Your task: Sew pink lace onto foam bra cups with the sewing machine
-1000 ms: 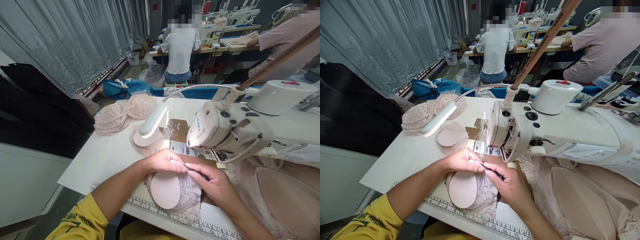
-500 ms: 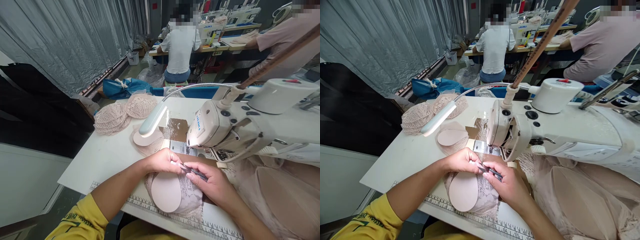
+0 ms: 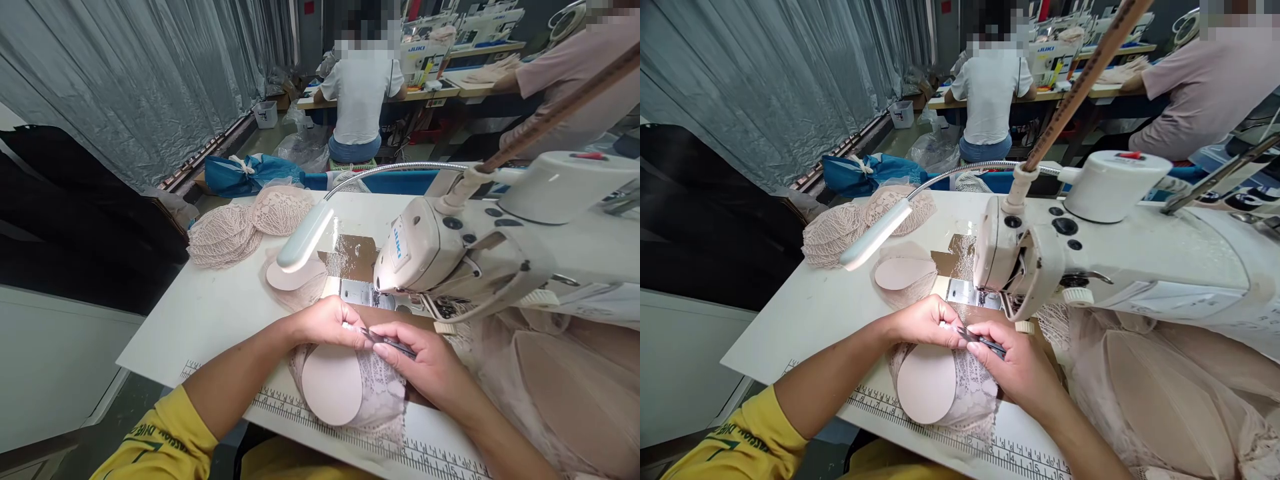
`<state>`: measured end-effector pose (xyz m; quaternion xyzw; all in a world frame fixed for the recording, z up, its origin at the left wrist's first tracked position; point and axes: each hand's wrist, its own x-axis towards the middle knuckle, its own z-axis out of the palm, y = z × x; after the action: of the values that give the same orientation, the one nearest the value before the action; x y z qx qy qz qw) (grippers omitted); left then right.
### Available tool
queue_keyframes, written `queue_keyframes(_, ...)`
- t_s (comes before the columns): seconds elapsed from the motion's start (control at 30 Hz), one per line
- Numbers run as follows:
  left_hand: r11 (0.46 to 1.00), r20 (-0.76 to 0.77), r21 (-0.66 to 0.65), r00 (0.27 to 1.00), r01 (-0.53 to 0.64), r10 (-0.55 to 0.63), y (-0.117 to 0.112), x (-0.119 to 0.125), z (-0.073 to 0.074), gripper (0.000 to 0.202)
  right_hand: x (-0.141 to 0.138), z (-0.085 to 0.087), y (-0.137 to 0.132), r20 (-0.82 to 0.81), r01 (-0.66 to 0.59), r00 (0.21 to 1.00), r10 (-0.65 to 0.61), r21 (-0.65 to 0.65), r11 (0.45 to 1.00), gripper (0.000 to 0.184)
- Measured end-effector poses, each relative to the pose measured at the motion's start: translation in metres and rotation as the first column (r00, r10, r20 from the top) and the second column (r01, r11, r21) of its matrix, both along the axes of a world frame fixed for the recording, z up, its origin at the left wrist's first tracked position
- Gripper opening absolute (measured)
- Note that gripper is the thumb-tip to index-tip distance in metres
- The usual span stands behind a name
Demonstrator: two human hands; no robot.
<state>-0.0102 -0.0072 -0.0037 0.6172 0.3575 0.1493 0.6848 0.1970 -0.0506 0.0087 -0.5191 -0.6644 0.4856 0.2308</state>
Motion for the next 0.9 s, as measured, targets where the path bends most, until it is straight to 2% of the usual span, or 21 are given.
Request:
queue_keyframes(0.27, 0.999, -0.027, 0.050, 1.000, 0.013, -0.012, 0.000, 0.000, -0.001, 0.035, -0.007, 0.011, 0.002, 0.028, -0.029, 0.999, 0.028, 0.007, 1.000, 0.023)
queue_keyframes(0.5, 0.999, -0.013, 0.038, 1.000, -0.015, 0.015, -0.002, 0.003, -0.003, 0.032, -0.003, -0.010, 0.003, -0.068, 0.083, 0.994, -0.084, -0.026, 0.996, 0.034)
queue_keyframes(0.6, 0.999, 0.028, 0.034, 0.999, 0.031, -0.032, 0.000, 0.000, -0.001, 0.029, -0.004, -0.007, 0.003, -0.098, 0.009, 0.995, -0.015, -0.063, 0.998, 0.037)
queue_keyframes(0.67, 0.994, 0.025, 0.023, 0.994, 0.105, -0.106, 0.004, -0.008, 0.003, 0.029, -0.004, -0.003, 0.003, -0.055, -0.041, 0.998, 0.038, -0.071, 0.997, 0.028)
queue_keyframes(0.77, 0.980, -0.100, 0.001, 0.976, 0.197, -0.196, 0.011, -0.023, 0.012, 0.030, -0.001, 0.001, 0.004, 0.084, -0.075, 0.993, 0.078, -0.033, 0.997, 0.028)
queue_keyframes(0.83, 0.981, -0.184, 0.027, 0.966, 0.190, -0.182, 0.015, -0.031, 0.016, 0.028, 0.001, -0.002, 0.004, 0.134, -0.149, 0.980, 0.147, 0.003, 0.989, 0.032)
queue_keyframes(0.9, 0.985, -0.192, 0.081, 0.972, 0.150, -0.133, 0.016, -0.034, 0.019, 0.026, 0.001, -0.006, 0.004, 0.092, -0.188, 0.978, 0.185, 0.032, 0.982, 0.032)
